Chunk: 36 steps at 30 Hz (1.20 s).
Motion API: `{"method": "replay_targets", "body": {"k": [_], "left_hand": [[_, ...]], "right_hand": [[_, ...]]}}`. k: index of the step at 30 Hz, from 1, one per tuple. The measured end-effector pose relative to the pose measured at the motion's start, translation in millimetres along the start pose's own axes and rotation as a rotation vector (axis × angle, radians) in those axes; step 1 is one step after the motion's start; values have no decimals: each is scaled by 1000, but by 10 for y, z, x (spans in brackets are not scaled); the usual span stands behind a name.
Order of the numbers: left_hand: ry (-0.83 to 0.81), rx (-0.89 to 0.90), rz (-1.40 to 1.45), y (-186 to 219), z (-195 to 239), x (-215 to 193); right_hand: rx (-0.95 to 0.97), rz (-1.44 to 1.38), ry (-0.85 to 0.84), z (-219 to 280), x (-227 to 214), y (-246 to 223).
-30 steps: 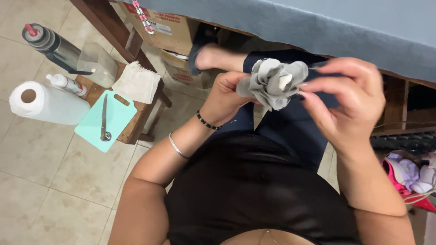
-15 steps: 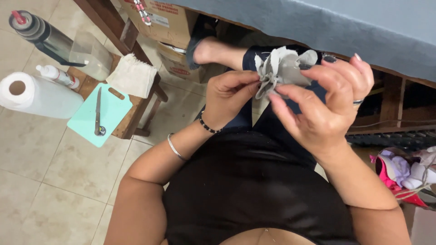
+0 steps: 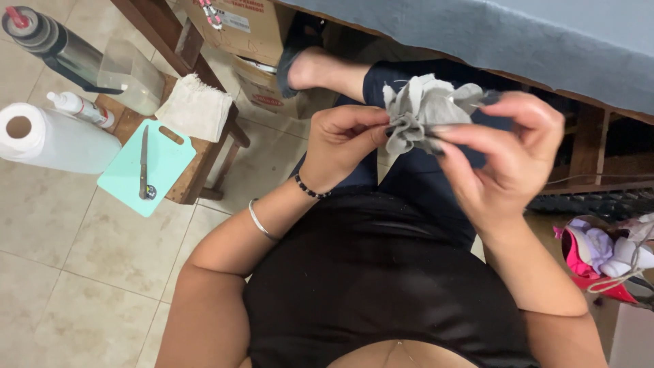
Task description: The person shapes a gray fabric rose by hand, folding and tucking petals around a wooden stick stem. The person repeatedly adjusts the petal layers to refine the flower's shape while holding the stem.
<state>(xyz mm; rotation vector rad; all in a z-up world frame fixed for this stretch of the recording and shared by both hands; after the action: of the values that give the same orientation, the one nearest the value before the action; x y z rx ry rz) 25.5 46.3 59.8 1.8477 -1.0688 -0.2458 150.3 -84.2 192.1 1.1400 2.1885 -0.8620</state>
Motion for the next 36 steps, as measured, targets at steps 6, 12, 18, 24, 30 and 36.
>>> {"method": "replay_targets", "body": {"k": [6, 12, 18, 24, 30, 36], "left_hand": [[-80, -42, -94, 90, 18, 24], [-80, -23, 34, -147, 178, -1], [-156, -87, -80, -27, 239, 89], [-206, -152, 74, -50, 332, 123], [-40, -137, 225, -261, 415, -146], [-117, 17, 277, -119, 199, 187]], "right_hand": [[-14, -367, -233, -28, 166, 238], [-73, -139, -513, 42, 452, 60], [-124, -80, -390, 129, 498, -72], [-128, -51, -413, 144, 497, -172], [236, -667, -311, 340, 402, 407], [288, -668, -413, 30, 818, 125]]}}
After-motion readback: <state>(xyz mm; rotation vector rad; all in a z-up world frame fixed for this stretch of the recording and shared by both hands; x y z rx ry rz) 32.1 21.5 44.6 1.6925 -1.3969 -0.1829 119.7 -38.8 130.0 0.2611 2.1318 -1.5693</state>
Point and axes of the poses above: each hand's wrist, its own z-axis away from the middle knuckle, its own x-axis out of the palm, y = z × x, the point moved 9 cm from there along -z, towards the middle knuckle, and after that the axes turned 13 degrees about -y, right-handed, at the moved point
